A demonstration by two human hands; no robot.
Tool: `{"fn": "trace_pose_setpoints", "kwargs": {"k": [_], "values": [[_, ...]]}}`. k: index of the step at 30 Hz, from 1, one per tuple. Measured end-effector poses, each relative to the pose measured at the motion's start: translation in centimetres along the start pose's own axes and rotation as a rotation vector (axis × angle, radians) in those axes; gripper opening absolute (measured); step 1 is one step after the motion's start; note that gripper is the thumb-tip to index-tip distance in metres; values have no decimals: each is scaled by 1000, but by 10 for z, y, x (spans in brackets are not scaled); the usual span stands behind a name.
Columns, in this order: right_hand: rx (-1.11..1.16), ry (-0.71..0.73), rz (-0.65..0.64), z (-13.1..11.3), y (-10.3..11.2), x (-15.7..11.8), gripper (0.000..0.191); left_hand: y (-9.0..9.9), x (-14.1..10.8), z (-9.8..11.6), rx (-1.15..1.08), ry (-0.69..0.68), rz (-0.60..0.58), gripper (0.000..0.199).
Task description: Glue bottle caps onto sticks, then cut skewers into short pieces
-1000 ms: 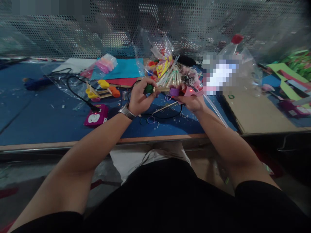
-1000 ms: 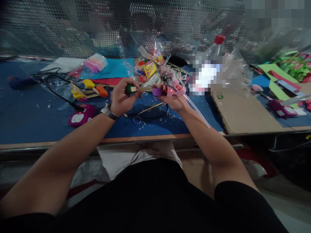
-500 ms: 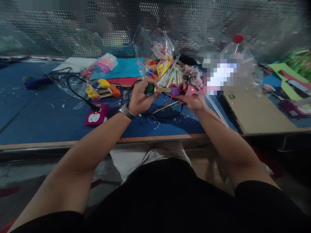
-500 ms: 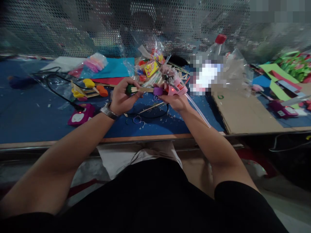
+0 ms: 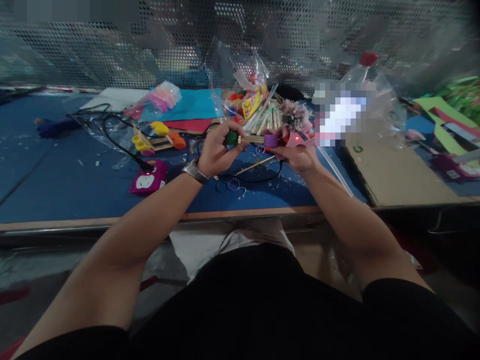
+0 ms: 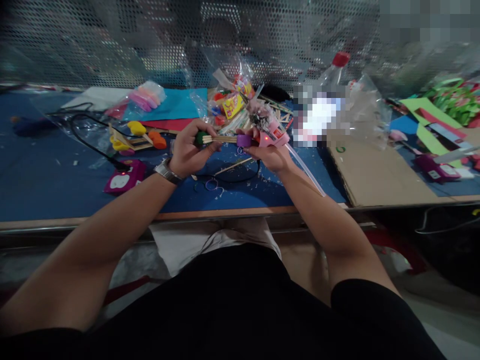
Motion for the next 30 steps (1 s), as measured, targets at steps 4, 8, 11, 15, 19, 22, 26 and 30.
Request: {"fn": "trace_pose_setpoints", "kwargs": {"k": [4, 8, 11, 15, 19, 22, 26, 30], "values": [[-40, 7, 3, -2, 0, -1, 51, -2, -1, -1, -23, 19, -14, 38], [-42, 9, -18, -6, -4, -3, 49, -3, -1, -3, -5, 25, -24, 45], [-26, 7, -4, -7, -4, -3, 48, -4, -1, -3, -1, 29, -30, 45], [-17, 3, 4, -7, -4, -4, 47, -5, -2, -3, -4, 30, -39, 45], [-11, 15, 14, -10, -4, -6, 52, -5, -2, -1, -8, 7, -31, 42], [-28, -6, 35, -9, -1, -6, 56, -5, -2, 0, 2, -8, -36, 41], [-74, -34, 60, -5, 3, -5, 56, -5, -2, -1, -1, -1, -58, 42], [-116, -20, 29, -3, 3, -3, 59, -3, -2, -1, 43, -58, -77, 37]]}}
Point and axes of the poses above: each hand's wrist, its own x-axis towards the middle knuckle, its own y-axis out of the back of the hand, z = x × y, the point moved 8 cm from there along x, towards the middle knuckle, and after that the axes turned 14 degrees about z, right-handed, at the moved point
